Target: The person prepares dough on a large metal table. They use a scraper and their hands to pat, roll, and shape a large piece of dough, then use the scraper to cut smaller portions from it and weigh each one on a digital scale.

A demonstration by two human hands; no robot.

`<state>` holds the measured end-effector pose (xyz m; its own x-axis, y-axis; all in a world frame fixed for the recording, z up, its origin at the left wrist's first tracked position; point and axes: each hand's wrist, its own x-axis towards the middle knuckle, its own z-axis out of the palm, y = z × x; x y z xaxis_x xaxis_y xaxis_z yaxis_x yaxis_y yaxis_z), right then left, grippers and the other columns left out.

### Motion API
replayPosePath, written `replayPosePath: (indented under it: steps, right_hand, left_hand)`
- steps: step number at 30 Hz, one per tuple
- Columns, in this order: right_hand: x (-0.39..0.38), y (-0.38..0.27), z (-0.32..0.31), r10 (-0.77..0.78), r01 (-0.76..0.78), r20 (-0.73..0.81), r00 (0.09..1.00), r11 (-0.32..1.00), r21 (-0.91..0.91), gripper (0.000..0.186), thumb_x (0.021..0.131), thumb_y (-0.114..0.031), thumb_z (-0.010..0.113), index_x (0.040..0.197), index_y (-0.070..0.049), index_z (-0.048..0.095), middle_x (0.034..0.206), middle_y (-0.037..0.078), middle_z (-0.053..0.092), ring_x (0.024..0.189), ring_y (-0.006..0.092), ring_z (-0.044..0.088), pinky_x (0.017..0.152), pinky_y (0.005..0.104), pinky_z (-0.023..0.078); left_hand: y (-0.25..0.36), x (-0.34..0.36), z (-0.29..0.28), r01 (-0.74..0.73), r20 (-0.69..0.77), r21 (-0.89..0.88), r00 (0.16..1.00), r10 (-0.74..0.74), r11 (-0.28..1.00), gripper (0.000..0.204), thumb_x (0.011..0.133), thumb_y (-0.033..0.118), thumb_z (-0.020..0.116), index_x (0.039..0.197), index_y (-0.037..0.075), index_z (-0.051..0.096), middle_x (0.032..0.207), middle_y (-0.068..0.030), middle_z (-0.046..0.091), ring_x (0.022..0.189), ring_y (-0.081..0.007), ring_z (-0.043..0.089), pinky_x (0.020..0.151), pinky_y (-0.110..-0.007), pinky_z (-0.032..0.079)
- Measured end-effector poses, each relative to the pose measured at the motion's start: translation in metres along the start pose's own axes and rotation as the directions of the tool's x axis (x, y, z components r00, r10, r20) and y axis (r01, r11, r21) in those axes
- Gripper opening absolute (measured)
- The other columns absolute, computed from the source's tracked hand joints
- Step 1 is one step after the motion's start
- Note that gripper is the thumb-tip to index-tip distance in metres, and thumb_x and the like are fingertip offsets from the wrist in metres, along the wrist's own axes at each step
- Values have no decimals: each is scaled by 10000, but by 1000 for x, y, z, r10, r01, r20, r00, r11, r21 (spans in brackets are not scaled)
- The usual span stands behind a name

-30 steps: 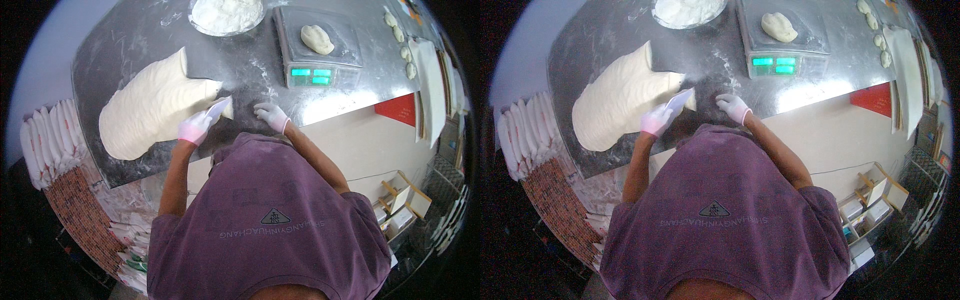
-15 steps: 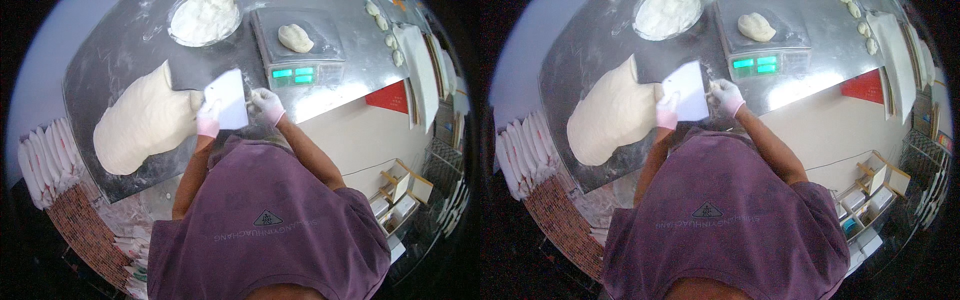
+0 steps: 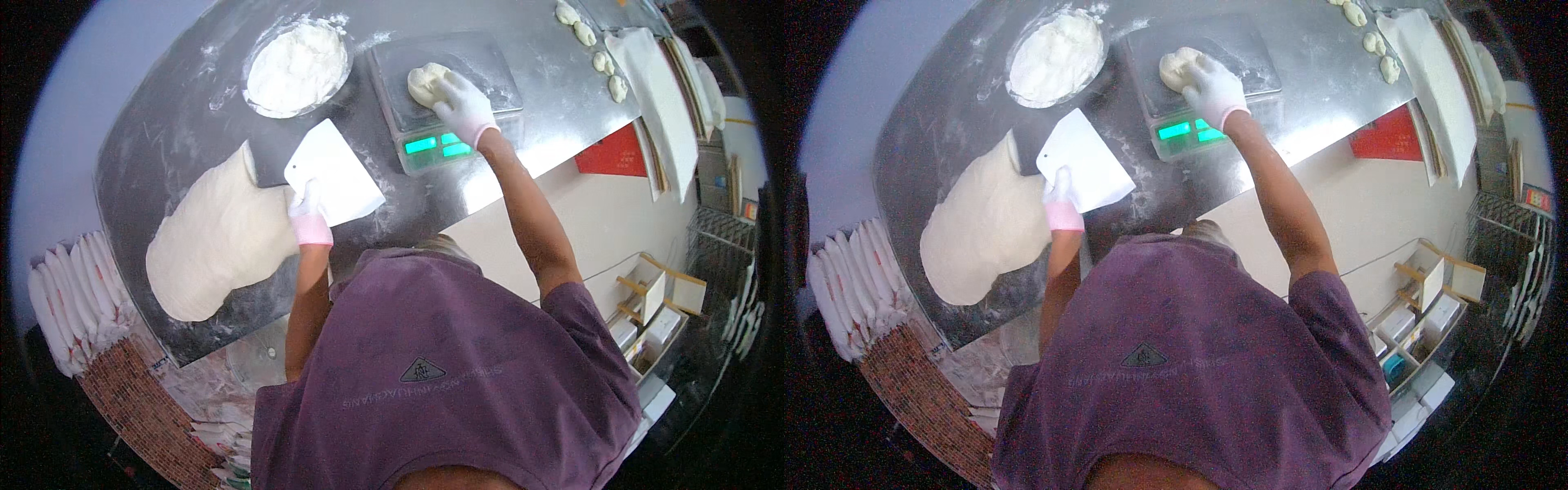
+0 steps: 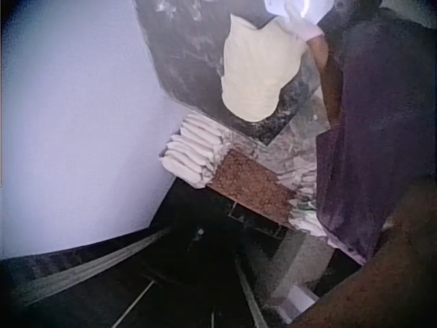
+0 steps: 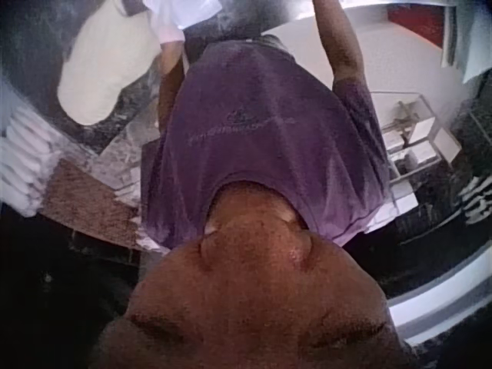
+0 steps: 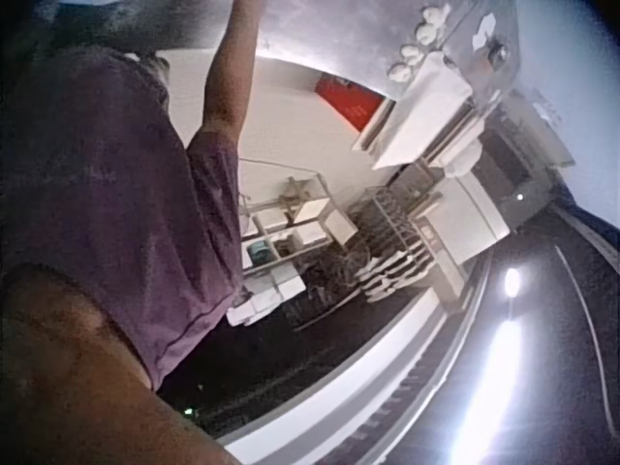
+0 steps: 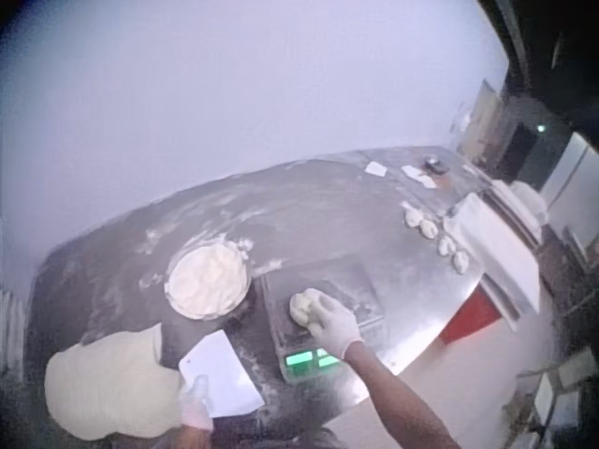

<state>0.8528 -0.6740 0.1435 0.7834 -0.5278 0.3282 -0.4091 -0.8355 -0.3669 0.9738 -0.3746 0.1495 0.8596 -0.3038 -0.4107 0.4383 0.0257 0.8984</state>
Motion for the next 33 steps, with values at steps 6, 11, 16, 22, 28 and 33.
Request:
replayPosePath:
  steps: [6,11,16,22,28,33]
  right_hand:
    - [-66,34,-15,437,-315,-113,892,782,538,459,815,-97,567,1250,30,489,1212,202,536,1158,292,494,992,361,380]
    - [-123,16,-22,573,-458,-14,819,669,585,463,840,-100,538,1271,50,461,1268,210,498,1209,290,454,1026,368,344]
    - [-128,14,-19,587,-444,-39,809,653,613,466,878,-86,510,1313,54,416,1314,182,474,1235,254,433,1031,338,332]
    - [-85,18,-16,534,-339,-44,844,595,729,492,853,-98,526,1302,73,415,1332,210,452,1246,285,427,1040,354,328]
    - [-66,-2,-14,551,-346,10,835,511,787,481,867,-116,537,1299,65,426,1301,181,487,1231,243,447,1022,338,354]
    - [-86,-17,-22,465,-438,263,845,321,840,344,914,-101,476,1223,46,513,1164,134,584,1065,197,564,920,308,444]
  left_hand:
    - [18,-9,4,49,-118,-82,991,-59,995,386,908,192,558,1202,-53,508,1074,-83,597,940,-176,589,832,-300,473]
    - [7,3,-5,77,-81,-38,993,-80,996,345,899,166,560,1151,-70,552,1073,-88,606,937,-163,585,813,-280,466]
    - [5,27,1,-10,121,113,993,-4,994,367,899,191,555,1173,-52,530,1093,-97,590,981,-190,581,849,-313,462]
    - [59,40,57,-181,266,363,960,84,914,344,879,170,567,1131,-64,569,1076,-91,613,980,-166,575,870,-278,432]
    - [73,59,64,-211,288,278,949,129,937,319,875,153,564,1106,-67,591,1052,-81,631,946,-151,581,840,-267,440]
    - [67,47,8,-321,234,566,946,226,759,329,877,158,553,1119,-62,587,1054,-82,634,947,-166,587,840,-288,446]
